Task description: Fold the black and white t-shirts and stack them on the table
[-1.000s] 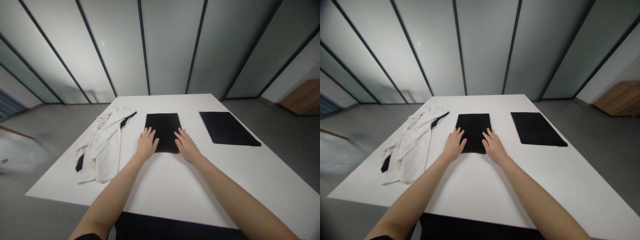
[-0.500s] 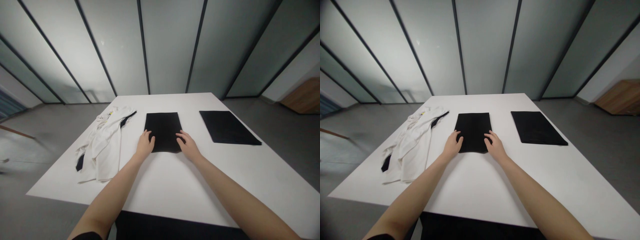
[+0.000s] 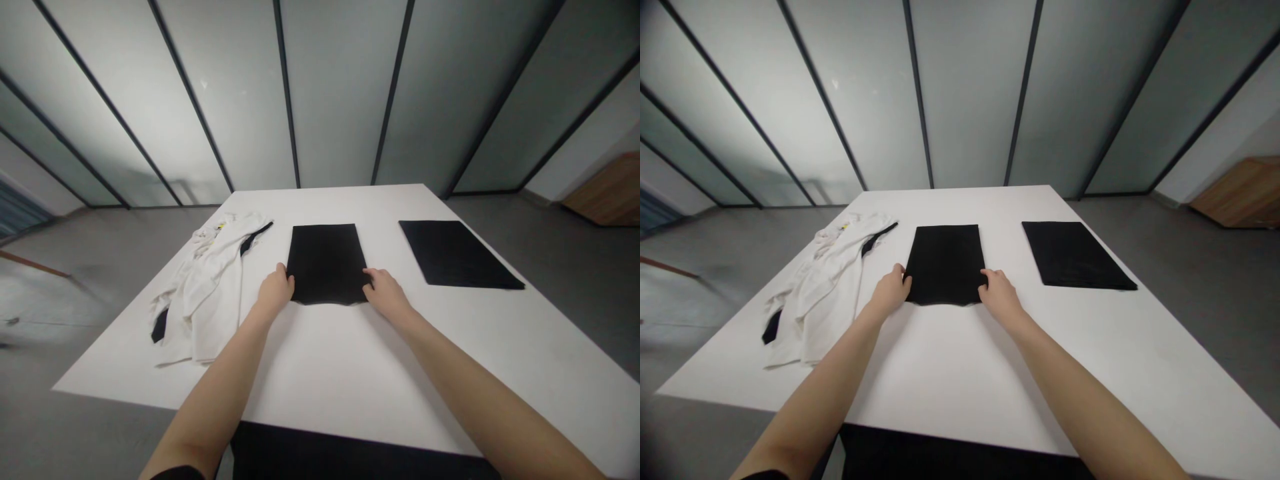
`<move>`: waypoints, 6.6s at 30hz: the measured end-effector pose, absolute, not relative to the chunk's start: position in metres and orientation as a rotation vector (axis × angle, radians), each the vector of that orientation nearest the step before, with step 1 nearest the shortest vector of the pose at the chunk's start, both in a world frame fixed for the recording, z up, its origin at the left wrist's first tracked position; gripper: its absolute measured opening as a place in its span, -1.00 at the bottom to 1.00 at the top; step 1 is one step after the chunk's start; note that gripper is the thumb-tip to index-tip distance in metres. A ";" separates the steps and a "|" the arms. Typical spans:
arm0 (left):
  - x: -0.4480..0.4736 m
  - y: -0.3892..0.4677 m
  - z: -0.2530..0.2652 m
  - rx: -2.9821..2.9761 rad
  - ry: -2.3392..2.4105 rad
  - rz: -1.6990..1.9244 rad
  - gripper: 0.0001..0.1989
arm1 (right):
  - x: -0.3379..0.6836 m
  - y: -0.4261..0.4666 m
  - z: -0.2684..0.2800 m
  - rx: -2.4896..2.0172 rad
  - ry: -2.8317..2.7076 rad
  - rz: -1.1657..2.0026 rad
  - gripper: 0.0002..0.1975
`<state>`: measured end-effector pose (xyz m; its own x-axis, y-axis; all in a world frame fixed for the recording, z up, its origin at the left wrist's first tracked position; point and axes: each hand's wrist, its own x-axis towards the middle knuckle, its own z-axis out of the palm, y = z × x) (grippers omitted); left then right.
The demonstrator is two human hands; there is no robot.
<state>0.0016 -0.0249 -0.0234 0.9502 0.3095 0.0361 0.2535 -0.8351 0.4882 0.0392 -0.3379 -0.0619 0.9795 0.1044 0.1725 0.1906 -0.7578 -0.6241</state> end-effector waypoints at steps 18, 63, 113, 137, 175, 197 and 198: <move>0.004 -0.025 -0.009 1.599 0.377 -0.168 -0.38 | 0.029 -0.334 -0.021 -1.756 0.065 0.357 -0.43; 0.006 -0.095 -0.015 3.013 0.055 -0.142 -0.31 | 0.034 -0.278 -0.017 -2.982 -0.677 0.054 -0.43; 0.071 -0.027 -0.052 1.926 0.474 0.480 -0.65 | 0.121 -0.326 -0.053 -1.620 -0.024 -0.008 -0.43; 0.066 -0.030 -0.040 1.265 0.497 0.124 -0.63 | 0.119 -0.337 -0.030 -1.293 0.070 0.617 -0.75; 0.078 -0.039 -0.043 2.056 0.139 0.783 -0.73 | 0.133 -0.331 -0.042 -2.322 -0.208 -0.511 -0.44; 0.036 -0.083 -0.055 2.658 -0.004 0.200 -0.24 | 0.085 -0.322 -0.071 -2.640 -0.305 -0.131 -0.35; 0.032 -0.080 -0.057 2.669 -0.004 0.201 -0.23 | 0.082 -0.329 -0.074 -2.626 -0.294 -0.137 -0.34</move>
<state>0.0317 -0.0798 -0.0573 0.9893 0.0306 0.1426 -0.0367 -0.8938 0.4469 0.0817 -0.3290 -0.0740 0.9717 0.1829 0.1496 0.2322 -0.8564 -0.4611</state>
